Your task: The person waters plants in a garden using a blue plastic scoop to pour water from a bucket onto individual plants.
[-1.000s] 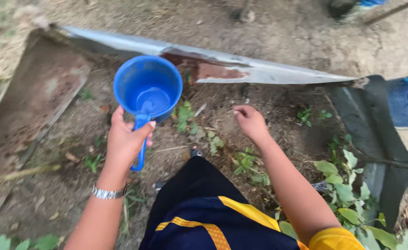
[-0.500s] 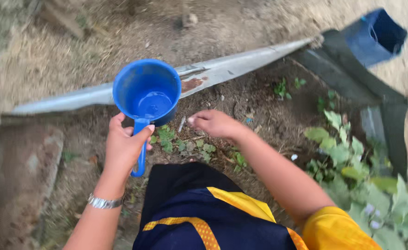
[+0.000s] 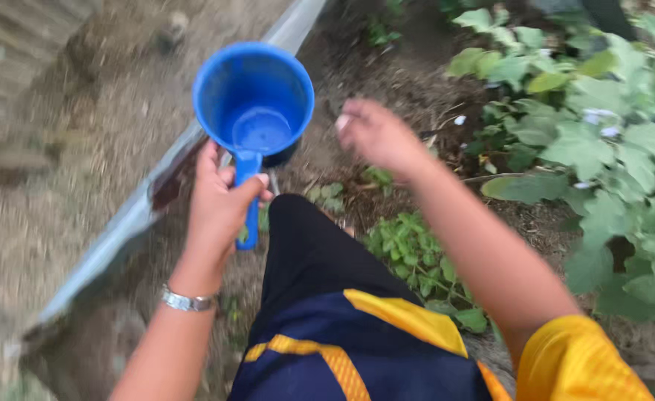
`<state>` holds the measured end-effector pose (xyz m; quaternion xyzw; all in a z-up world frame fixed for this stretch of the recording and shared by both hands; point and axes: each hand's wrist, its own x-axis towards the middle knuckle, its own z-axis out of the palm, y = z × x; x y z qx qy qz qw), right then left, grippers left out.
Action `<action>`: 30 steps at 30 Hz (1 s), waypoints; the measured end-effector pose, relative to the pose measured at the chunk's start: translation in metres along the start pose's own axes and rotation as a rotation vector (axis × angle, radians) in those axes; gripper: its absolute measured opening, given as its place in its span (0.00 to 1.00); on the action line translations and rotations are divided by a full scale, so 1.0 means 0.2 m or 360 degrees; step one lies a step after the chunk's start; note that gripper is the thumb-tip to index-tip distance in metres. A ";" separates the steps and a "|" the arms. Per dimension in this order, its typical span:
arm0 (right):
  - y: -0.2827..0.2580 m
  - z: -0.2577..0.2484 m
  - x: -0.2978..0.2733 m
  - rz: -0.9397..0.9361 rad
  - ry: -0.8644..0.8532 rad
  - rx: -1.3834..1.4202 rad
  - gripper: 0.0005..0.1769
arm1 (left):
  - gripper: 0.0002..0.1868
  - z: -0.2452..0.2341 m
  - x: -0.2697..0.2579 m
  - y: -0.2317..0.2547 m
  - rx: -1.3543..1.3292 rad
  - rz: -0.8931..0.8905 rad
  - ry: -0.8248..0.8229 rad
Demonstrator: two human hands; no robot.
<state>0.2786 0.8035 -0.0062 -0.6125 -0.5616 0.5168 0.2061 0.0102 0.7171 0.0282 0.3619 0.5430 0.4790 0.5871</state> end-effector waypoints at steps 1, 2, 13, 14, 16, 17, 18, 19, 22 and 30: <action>0.01 0.03 -0.02 0.0081 0.0026 0.0022 0.30 | 0.48 0.06 0.04 0.02 0.0013 -0.0037 0.0000; 0.00 0.08 -0.03 0.0148 0.0013 0.0224 0.31 | 0.49 0.11 0.06 0.04 0.0028 -0.0072 0.0001; -0.11 0.29 -0.04 0.0310 0.0008 0.1321 0.26 | 0.53 0.35 0.17 0.01 0.0039 0.0125 -0.0147; -0.11 0.31 -0.02 0.0346 0.0039 0.1388 0.24 | 0.53 0.36 0.19 -0.01 -0.0001 0.0147 -0.0166; -0.14 0.30 0.08 0.0429 0.0083 0.1458 0.21 | 0.53 0.36 0.27 -0.02 -0.0012 0.0137 -0.0159; -0.15 0.31 0.12 0.0497 0.0094 0.1468 0.19 | 0.53 0.35 0.31 -0.03 0.0022 0.0084 -0.0132; -0.15 0.32 0.17 0.0566 0.0104 0.1478 0.18 | 0.53 0.35 0.35 -0.05 0.0056 0.0030 -0.0105; -0.15 0.32 0.23 0.0577 0.0132 0.1488 0.17 | 0.52 0.35 0.40 -0.06 0.0035 0.0049 -0.0141; -0.14 0.29 0.45 0.0574 0.0190 0.1555 0.16 | 0.51 0.39 0.63 -0.09 0.0008 0.0087 -0.0223; 0.10 -0.18 1.24 0.0618 0.0480 0.1943 0.14 | 0.37 0.66 1.56 -0.11 0.0376 -0.0120 -0.0412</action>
